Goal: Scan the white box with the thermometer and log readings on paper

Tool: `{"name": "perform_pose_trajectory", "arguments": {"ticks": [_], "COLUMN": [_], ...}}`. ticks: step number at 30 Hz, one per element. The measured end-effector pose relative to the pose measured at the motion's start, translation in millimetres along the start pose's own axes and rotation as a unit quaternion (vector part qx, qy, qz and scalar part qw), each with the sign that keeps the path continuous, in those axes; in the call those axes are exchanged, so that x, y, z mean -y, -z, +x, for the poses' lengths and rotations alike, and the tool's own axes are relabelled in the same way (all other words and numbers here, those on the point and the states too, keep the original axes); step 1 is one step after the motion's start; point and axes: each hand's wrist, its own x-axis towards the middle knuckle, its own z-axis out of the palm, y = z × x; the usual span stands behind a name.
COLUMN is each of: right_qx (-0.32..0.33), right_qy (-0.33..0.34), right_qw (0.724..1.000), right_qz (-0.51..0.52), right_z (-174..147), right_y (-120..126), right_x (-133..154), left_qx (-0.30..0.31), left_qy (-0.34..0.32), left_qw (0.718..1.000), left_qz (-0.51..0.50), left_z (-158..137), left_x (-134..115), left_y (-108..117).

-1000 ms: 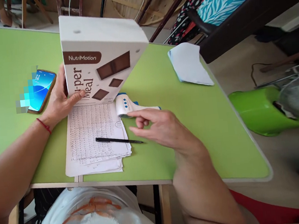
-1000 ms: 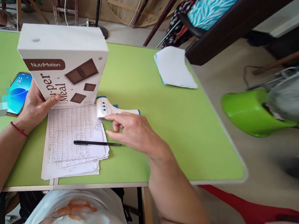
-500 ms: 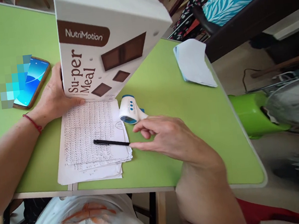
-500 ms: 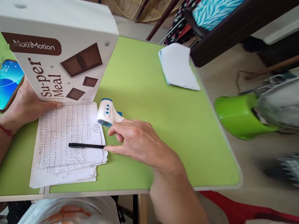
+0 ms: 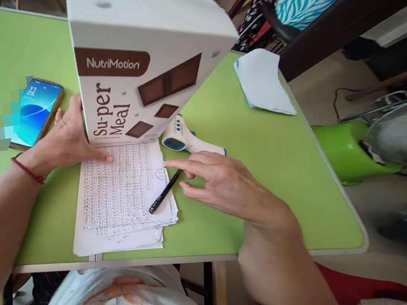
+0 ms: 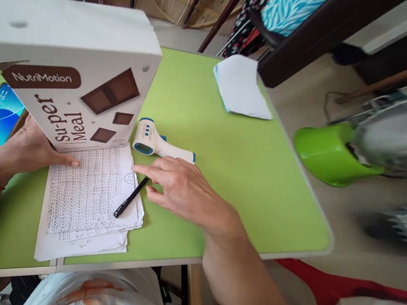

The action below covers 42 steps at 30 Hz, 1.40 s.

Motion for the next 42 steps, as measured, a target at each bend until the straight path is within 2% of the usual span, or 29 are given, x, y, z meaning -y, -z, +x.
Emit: {"name": "perform_pose_trajectory", "arguments": {"ticks": [1,3,7,9,12,14,16,18,22,26,29,36,39,42], "right_qx": [0.0,-0.005,-0.009,-0.035,-0.163,-0.272,-0.327,-0.293,-0.142,-0.074,-0.059,-0.054,-0.064,-0.059], "right_qy": [0.008,0.015,0.02,0.011,-0.003,-0.01,-0.017,-0.018,0.023,0.048,0.058,0.094,0.103,0.107], "right_qw": [1.0,0.997,0.996,0.996,0.987,0.96,0.936,0.942,0.984,0.995,0.996,0.994,0.992,0.992], "right_qz": [-0.025,-0.069,-0.089,-0.075,-0.012,0.059,0.13,0.165,0.106,0.048,0.043,0.033,0.021,0.021], "right_z": [1,2,4,5,5,4,4,4,4,3,2,5,5,4], "right_y": [-2,-5,-6,-5,-4,-6,-9,-13,-22,-28,-29,-27,-26,-24], "right_x": [0,-2,-6,-7,-5,-2,2,6,9,12,14,13,13,12], "left_qx": [0.04,0.074,0.057,0.057,0.065,0.09,0.113,0.115,0.1,0.092,0.07,0.031,0.057,0.122], "left_qy": [0.011,0.025,0.014,0.003,-0.005,0.022,0.041,0.046,0.045,-0.005,-0.022,-0.069,-0.031,-0.004], "left_qw": [0.999,0.997,0.998,0.997,0.99,0.975,0.959,0.95,0.944,0.962,0.976,0.985,0.978,0.954], "left_qz": [0.022,0.015,0.014,0.043,0.124,0.202,0.256,0.285,0.311,0.259,0.206,0.158,0.2,0.274], "left_z": [1,3,3,1,-4,-7,-10,-11,-12,-10,-8,-10,-12,-12], "left_x": [4,12,22,22,11,-1,-11,-19,-24,-21,-19,-32,-38,-37], "left_y": [0,1,4,3,0,-4,-7,-9,-11,-11,-11,-9,-7,-6]}}
